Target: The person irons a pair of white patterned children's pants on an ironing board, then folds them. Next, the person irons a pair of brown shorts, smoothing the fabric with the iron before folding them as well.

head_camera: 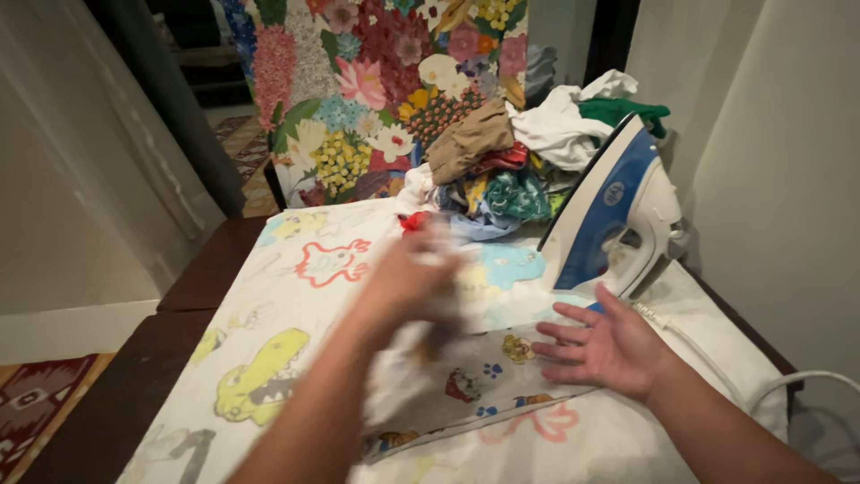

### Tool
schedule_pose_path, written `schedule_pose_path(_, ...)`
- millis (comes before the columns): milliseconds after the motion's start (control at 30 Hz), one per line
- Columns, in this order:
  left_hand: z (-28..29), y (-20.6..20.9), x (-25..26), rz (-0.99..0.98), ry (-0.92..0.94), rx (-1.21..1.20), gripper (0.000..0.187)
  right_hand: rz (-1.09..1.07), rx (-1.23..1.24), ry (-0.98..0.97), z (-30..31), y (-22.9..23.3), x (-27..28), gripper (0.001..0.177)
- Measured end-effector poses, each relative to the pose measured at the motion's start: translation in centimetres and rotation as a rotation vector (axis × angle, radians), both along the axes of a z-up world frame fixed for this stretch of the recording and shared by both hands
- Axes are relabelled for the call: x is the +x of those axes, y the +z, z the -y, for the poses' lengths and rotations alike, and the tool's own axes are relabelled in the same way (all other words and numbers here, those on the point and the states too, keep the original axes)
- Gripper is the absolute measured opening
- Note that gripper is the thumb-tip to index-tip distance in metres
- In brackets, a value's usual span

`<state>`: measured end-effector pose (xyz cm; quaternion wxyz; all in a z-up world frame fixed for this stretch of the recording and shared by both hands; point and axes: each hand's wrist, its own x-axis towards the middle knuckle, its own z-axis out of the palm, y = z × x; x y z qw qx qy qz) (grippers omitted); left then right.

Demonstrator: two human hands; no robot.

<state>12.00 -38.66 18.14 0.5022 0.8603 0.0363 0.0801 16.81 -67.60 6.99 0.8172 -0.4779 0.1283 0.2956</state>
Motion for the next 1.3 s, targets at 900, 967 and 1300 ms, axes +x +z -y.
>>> schedule_pose_path(900,0.7,-14.6,-2.1,-0.195,0.452,0.242,0.052,0.692,-1.437,-0.155,6.7,-4.5,0.9,0.058)
schedule_pose_path(967,0.7,-14.5,-2.3,-0.194,0.456,0.176,0.065,0.796,-1.53,-0.244,6.0,-4.1,0.5,0.058)
schedule_pose_path(1300,-4.2,-17.7,2.7,-0.015,0.229,0.285,0.052,1.452,-1.263,0.315,-0.9,-6.2,-5.0,0.026)
